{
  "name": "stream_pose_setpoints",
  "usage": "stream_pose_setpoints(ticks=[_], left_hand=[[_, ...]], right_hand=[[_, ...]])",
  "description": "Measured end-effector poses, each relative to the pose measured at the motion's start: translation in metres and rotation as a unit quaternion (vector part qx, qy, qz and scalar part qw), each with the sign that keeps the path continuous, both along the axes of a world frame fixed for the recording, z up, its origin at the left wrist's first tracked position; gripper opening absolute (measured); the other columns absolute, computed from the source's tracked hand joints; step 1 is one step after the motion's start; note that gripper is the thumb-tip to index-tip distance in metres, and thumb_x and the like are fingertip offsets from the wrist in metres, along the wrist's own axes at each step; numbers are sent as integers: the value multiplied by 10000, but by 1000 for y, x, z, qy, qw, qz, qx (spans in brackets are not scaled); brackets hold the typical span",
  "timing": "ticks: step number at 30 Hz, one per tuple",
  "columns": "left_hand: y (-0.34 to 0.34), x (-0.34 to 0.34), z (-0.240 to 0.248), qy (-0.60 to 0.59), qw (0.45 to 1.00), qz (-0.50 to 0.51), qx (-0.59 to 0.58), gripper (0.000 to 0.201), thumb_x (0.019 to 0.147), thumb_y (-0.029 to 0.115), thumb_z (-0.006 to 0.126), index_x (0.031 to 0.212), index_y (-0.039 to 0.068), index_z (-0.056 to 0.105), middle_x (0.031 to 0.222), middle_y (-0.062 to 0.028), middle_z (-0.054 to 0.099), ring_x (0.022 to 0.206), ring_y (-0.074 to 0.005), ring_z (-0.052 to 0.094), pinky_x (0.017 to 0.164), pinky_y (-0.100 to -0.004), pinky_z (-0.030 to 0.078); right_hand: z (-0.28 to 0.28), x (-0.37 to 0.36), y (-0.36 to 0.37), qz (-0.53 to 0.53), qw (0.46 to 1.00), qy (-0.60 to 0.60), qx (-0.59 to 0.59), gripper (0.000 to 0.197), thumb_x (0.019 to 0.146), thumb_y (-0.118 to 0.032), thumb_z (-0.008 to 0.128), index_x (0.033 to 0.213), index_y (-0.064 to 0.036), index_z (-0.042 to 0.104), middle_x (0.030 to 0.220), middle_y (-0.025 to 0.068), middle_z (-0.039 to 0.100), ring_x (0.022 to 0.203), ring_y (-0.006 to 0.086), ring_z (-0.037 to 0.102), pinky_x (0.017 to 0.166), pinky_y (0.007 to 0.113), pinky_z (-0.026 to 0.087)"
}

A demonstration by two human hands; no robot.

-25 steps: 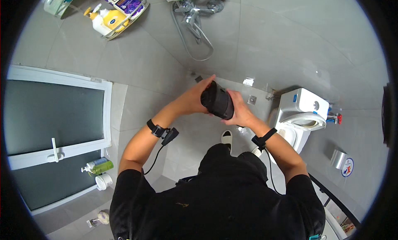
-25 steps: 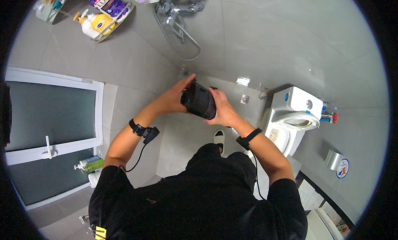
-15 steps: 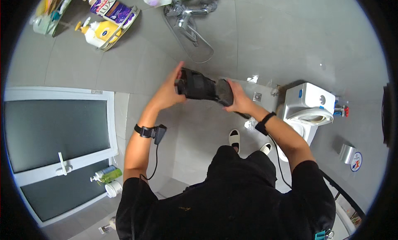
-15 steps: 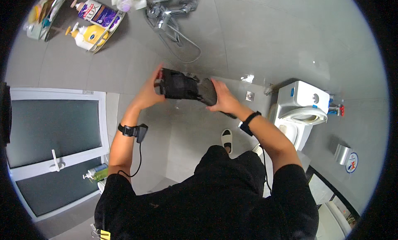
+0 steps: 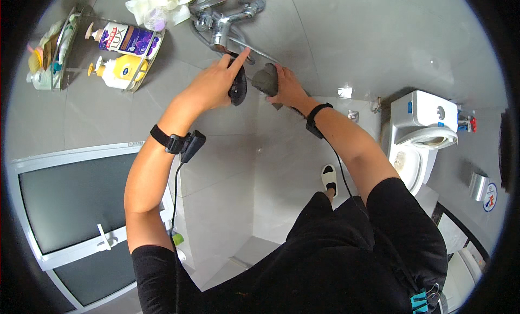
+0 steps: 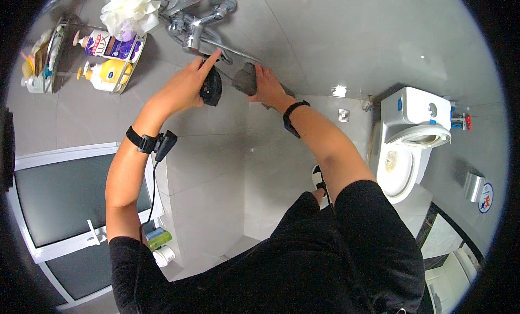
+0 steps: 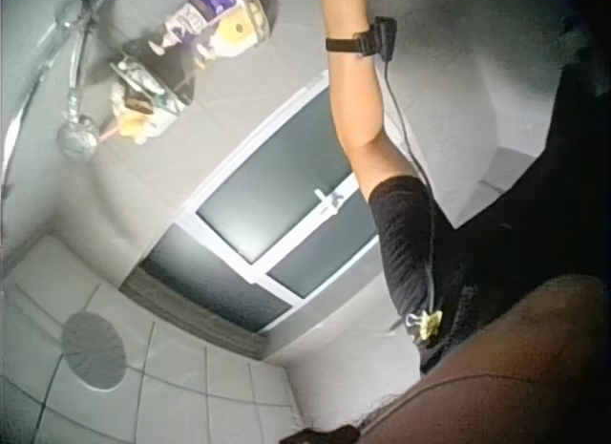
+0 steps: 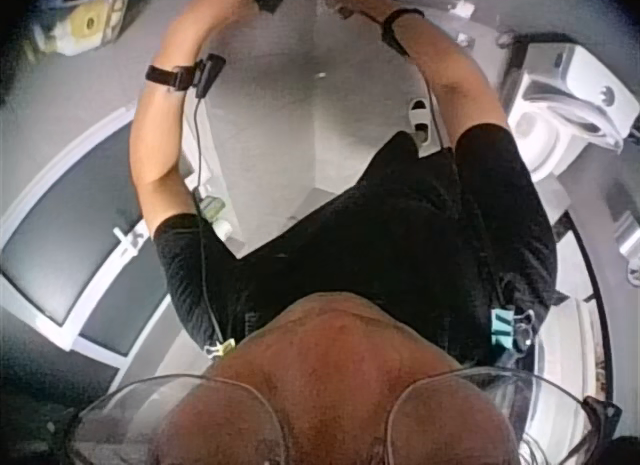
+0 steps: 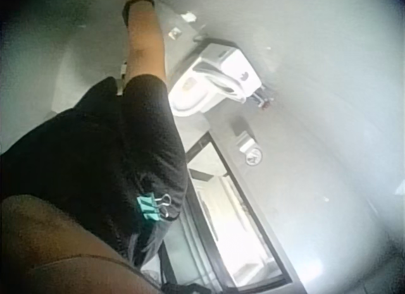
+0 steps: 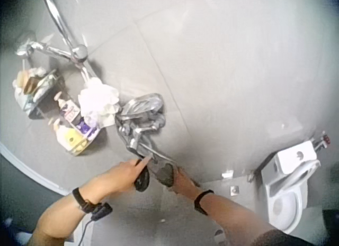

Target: The person rinses the water tanks and filter components of a vacuum cleaner under a faucet and then attaches the parts back to the vacuum body.

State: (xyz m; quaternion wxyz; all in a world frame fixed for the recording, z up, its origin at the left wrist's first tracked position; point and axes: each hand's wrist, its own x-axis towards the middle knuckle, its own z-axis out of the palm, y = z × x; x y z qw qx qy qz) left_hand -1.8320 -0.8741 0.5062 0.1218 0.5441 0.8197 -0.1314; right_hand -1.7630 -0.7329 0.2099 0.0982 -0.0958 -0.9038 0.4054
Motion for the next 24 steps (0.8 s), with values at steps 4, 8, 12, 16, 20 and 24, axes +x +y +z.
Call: stream_pose_setpoints(ticks=[4, 8, 12, 16, 20, 24], left_hand=[[17, -7, -9, 66, 998, 10, -20, 1281, 556, 1, 921, 1605, 104, 193, 1305, -288, 543, 1184, -478, 595, 979, -473, 548], [19, -9, 1, 62, 991, 71, -94, 1161, 555, -16, 914, 1518, 79, 271, 1320, -308, 532, 1192, -495, 592, 995, -474, 549], [14, -4, 24, 45, 991, 72, -103, 1092, 553, -25, 903, 1465, 113, 318, 1264, -276, 551, 1164, -492, 599, 995, -472, 545], [20, -2, 28, 81, 986, 49, -134, 1069, 564, -21, 898, 1458, 130, 333, 1234, -259, 556, 1155, -483, 600, 992, -473, 543], [18, 1, 28, 58, 988, 63, -130, 1044, 579, -21, 890, 1457, 120, 342, 1240, -253, 554, 1159, -473, 598, 992, -480, 539], [17, 2, 27, 44, 992, 63, -100, 1022, 588, -28, 882, 1454, 118, 357, 1234, -241, 554, 1166, -460, 595, 1000, -480, 535]], right_hand=[[2, -25, -1, -18, 997, 72, -13, 1273, 648, -399, 920, 1562, 71, 169, 1467, 316, 393, 1380, 470, 397, 1158, 525, 390], [5, -35, -2, -26, 997, 66, -41, 1267, 647, -400, 919, 1560, 71, 179, 1478, 319, 385, 1398, 472, 384, 1171, 522, 377], [5, -34, -3, -42, 994, 74, -63, 1279, 636, -397, 934, 1564, 67, 184, 1481, 316, 384, 1401, 474, 383, 1182, 525, 360], [7, -32, -3, -55, 994, 82, -48, 1304, 624, -396, 952, 1570, 60, 179, 1491, 301, 373, 1403, 471, 380, 1183, 533, 355], [7, -35, -3, -75, 994, 76, -32, 1313, 628, -406, 954, 1576, 53, 169, 1511, 290, 350, 1411, 461, 370, 1180, 540, 354], [3, -41, 0, -97, 991, 93, -11, 1320, 624, -412, 957, 1573, 59, 170, 1483, 280, 373, 1376, 454, 397, 1162, 534, 370]])
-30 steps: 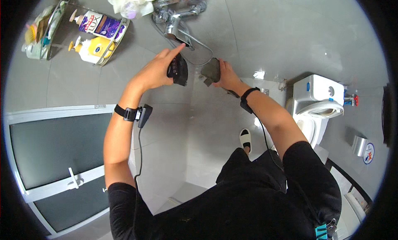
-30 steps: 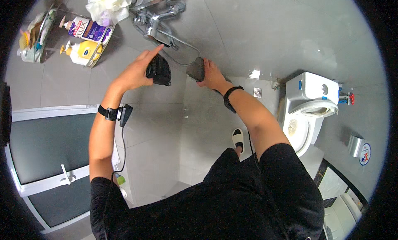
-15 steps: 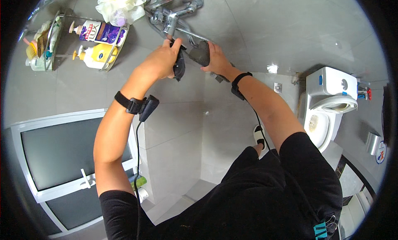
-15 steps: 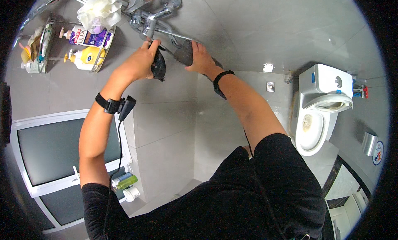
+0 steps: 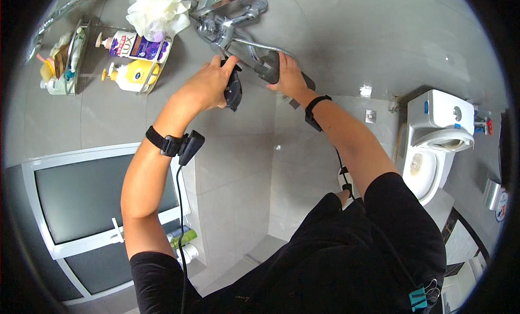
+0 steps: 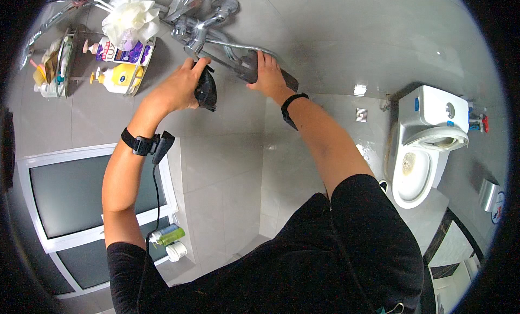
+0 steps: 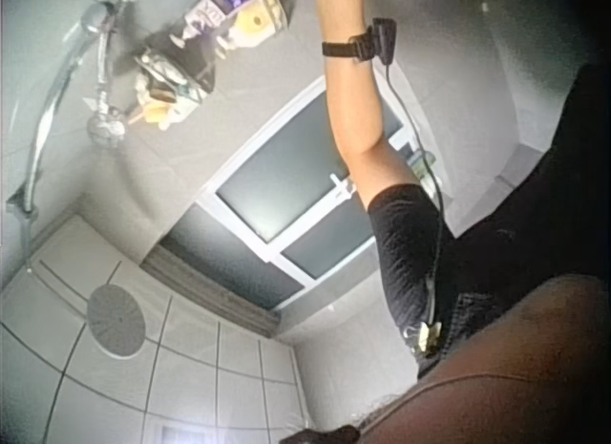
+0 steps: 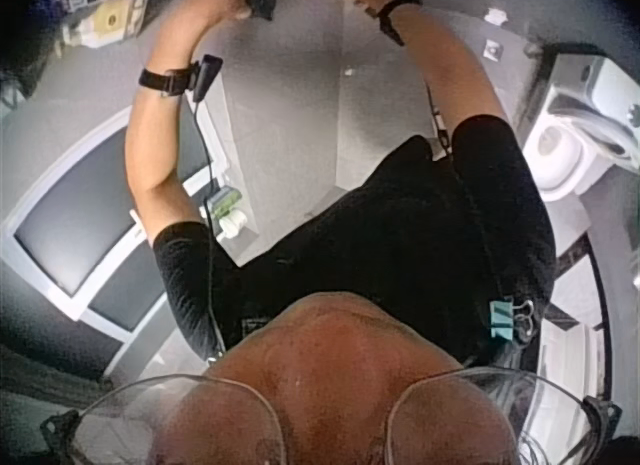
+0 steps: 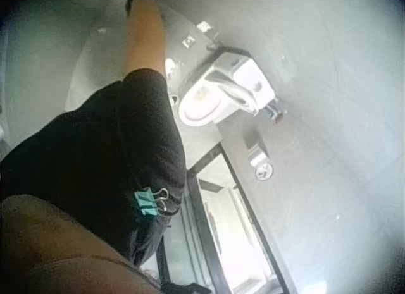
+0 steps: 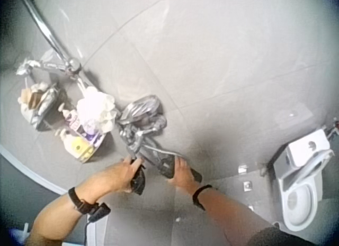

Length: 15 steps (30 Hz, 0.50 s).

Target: The person rinses the water tanks and filter components of a vacuum cleaner under a faucet and then attaches the parts back to the vacuum body.

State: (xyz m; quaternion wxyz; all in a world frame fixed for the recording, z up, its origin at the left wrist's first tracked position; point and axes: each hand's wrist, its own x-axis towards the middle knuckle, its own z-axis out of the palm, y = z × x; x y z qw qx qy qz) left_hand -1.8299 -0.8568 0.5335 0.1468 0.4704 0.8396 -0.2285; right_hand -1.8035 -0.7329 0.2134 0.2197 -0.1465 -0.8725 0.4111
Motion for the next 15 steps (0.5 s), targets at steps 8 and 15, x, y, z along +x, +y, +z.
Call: stream_pose_setpoints(ticks=[8, 15], left_hand=[[-10, -6, -5, -15, 999, 3, 31, 1033, 587, -48, 869, 1466, 133, 359, 1235, -227, 553, 1191, -464, 580, 1020, -473, 524], [-12, -5, -10, -22, 998, 6, 59, 1048, 587, -63, 856, 1481, 161, 358, 1227, -216, 552, 1206, -451, 574, 1034, -462, 518]], right_hand=[[-5, -15, -14, -37, 998, -38, 47, 1319, 620, -453, 955, 1568, 41, 182, 1434, 266, 410, 1315, 438, 441, 1133, 541, 390], [-19, -24, -19, -100, 992, 74, 16, 1323, 576, -433, 978, 1535, 58, 211, 1422, 293, 414, 1330, 457, 433, 1154, 548, 359]])
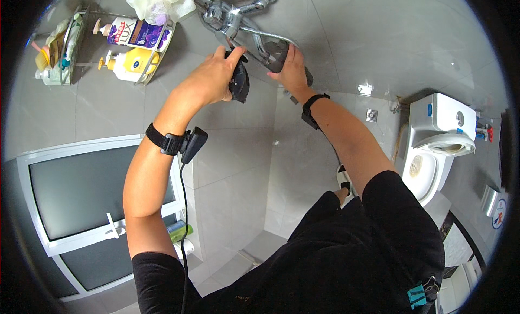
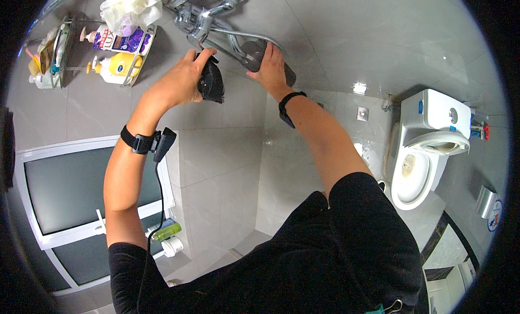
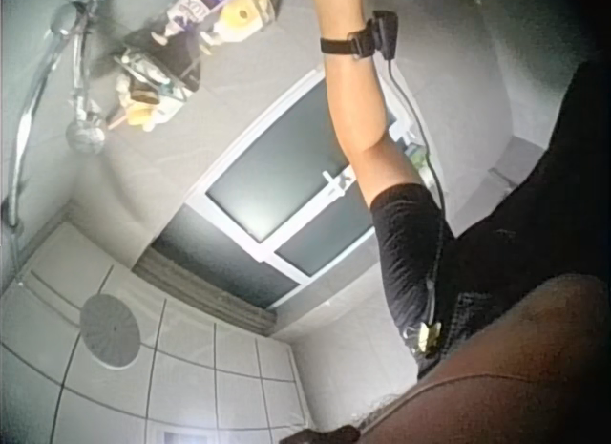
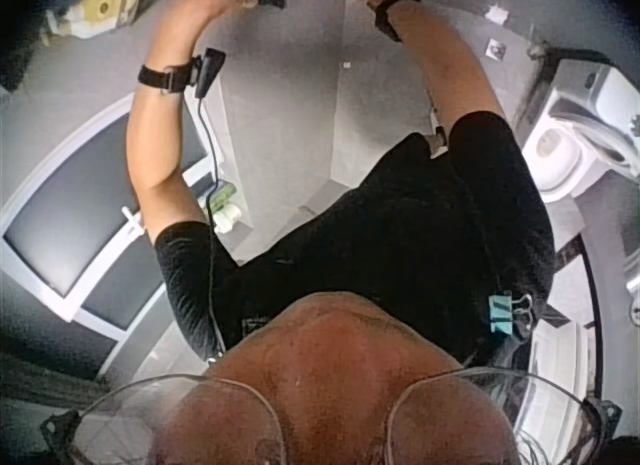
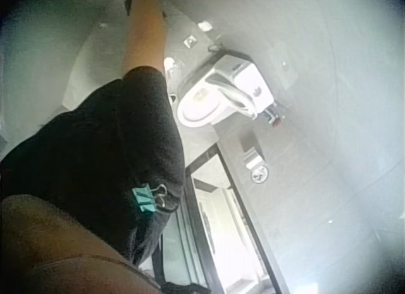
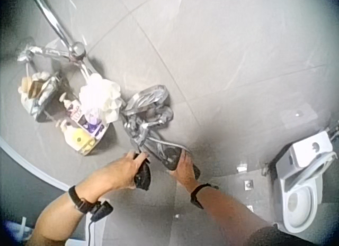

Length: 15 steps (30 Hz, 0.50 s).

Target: The person rinses the water tanks and filter components of a vacuum cleaner under a faucet and then attaches the parts back to the vacuum body.

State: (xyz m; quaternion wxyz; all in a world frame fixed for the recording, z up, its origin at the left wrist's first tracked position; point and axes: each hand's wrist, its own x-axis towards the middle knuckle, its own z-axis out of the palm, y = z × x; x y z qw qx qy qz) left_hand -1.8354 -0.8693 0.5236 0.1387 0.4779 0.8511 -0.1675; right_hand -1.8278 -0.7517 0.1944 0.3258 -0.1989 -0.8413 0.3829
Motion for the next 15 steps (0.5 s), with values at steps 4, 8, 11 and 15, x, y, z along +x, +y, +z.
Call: stream_pose_setpoints(ticks=[4, 8, 11, 15], left_hand=[[-4, 5, 1, -2, 1000, 6, 6, 1049, 593, -63, 853, 1487, 172, 358, 1220, -211, 550, 1209, -447, 571, 1041, -462, 513], [-3, 7, -2, 0, 1000, 3, 9, 1065, 593, -62, 854, 1499, 179, 349, 1216, -203, 547, 1221, -441, 562, 1048, -465, 507], [-5, 8, -3, 5, 1000, -1, 14, 1073, 594, -58, 854, 1507, 182, 343, 1215, -200, 544, 1224, -438, 558, 1049, -466, 505], [-8, 10, -3, 1, 1000, 0, 14, 1076, 603, -50, 852, 1517, 184, 335, 1215, -200, 538, 1226, -437, 553, 1053, -467, 503]], right_hand=[[5, 2, -10, 27, 998, 6, -64, 1318, 585, -424, 977, 1529, 63, 198, 1443, 303, 387, 1357, 467, 403, 1178, 549, 325], [1, -2, -2, -72, 996, 26, -41, 1296, 604, -417, 969, 1534, 57, 201, 1450, 296, 380, 1349, 471, 403, 1180, 555, 311], [2, -1, 0, -74, 997, 4, -15, 1259, 635, -404, 956, 1541, 46, 206, 1457, 281, 376, 1343, 470, 408, 1170, 572, 311], [10, 3, 2, -111, 992, -28, 45, 1224, 634, -386, 955, 1540, 28, 245, 1427, 259, 410, 1332, 449, 420, 1137, 581, 334]])
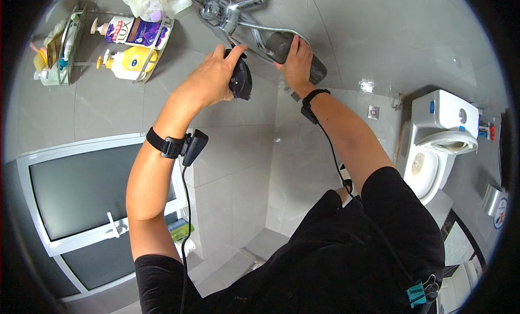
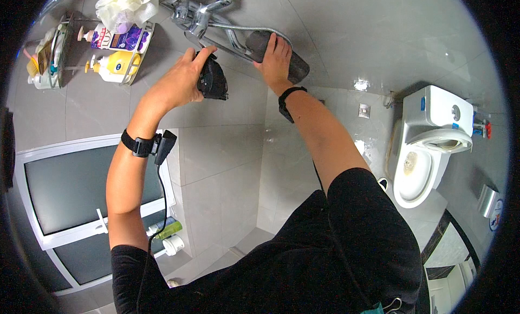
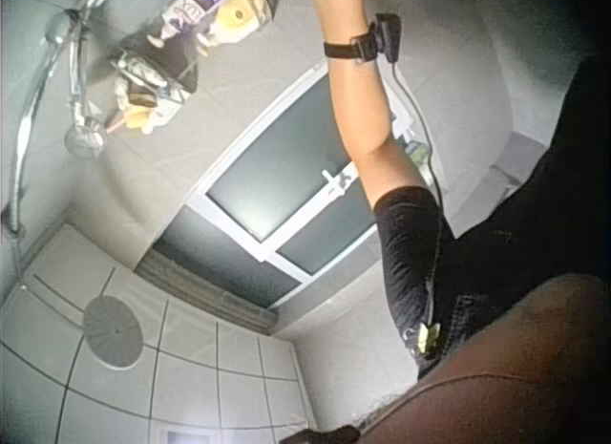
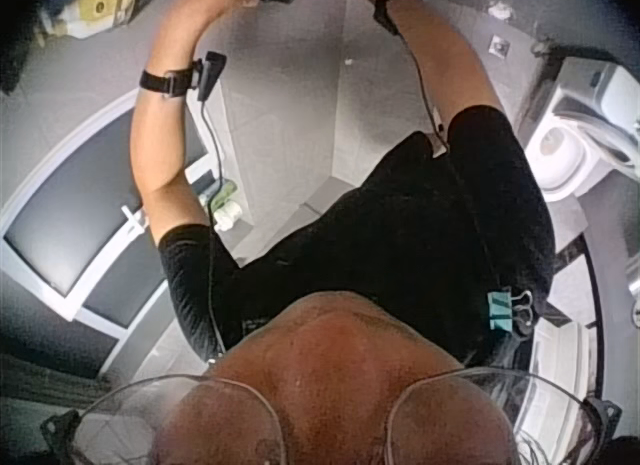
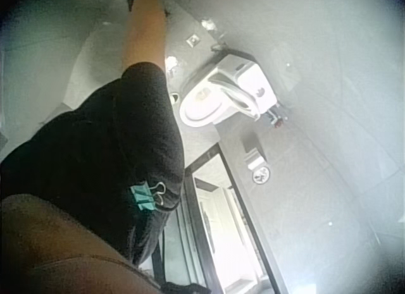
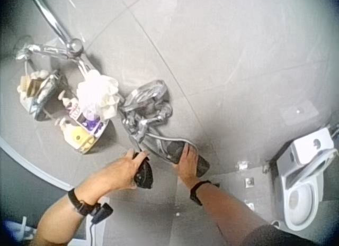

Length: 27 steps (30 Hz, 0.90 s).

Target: The person rinses the water tanks and filter components of a vacuum cleaner under a faucet and then attaches the parts back to the vacuum body.

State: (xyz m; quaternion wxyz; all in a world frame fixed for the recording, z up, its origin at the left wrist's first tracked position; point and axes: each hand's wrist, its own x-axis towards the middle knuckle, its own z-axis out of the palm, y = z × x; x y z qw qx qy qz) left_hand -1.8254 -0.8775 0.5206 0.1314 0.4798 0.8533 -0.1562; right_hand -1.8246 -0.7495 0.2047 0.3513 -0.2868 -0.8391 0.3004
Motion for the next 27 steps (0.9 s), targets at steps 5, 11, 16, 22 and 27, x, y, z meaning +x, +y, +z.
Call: stream_pose_setpoints(ticks=[5, 11, 16, 22, 27], left_hand=[[1, 1, 0, 6, 1000, -6, 1, 1075, 607, -49, 849, 1520, 188, 333, 1219, -201, 532, 1222, -437, 551, 1053, -468, 503], [0, 0, -4, 14, 1000, -11, 13, 1074, 605, -49, 849, 1518, 190, 336, 1209, -200, 531, 1210, -437, 556, 1045, -472, 504], [-3, 1, -3, 15, 1000, -6, 13, 1070, 604, -49, 850, 1513, 190, 339, 1195, -203, 532, 1202, -437, 559, 1039, -472, 505], [-3, 3, -4, 17, 1000, -12, 22, 1081, 601, -50, 849, 1526, 189, 342, 1192, -203, 532, 1206, -430, 556, 1044, -463, 503], [-4, 2, -6, 15, 1000, -7, 23, 1087, 603, -49, 850, 1533, 190, 339, 1191, -201, 531, 1202, -425, 556, 1047, -458, 505]], right_hand=[[1, 4, 9, 3, 997, -56, 43, 1197, 645, -424, 934, 1543, 5, 267, 1415, 244, 435, 1334, 410, 430, 1155, 584, 322], [-4, 13, 12, 7, 996, -52, 77, 1203, 637, -408, 943, 1544, -4, 265, 1416, 241, 427, 1334, 412, 435, 1147, 598, 326], [-6, 26, 1, 41, 996, -49, 57, 1211, 664, -397, 935, 1562, -5, 225, 1441, 245, 402, 1356, 430, 412, 1162, 609, 310], [-1, 27, -1, 25, 995, -84, 55, 1233, 669, -414, 931, 1581, -22, 199, 1460, 242, 393, 1359, 420, 406, 1154, 612, 302], [-1, 31, -2, 19, 995, -65, 70, 1230, 671, -417, 930, 1583, -31, 202, 1467, 246, 382, 1353, 414, 408, 1151, 616, 298]])
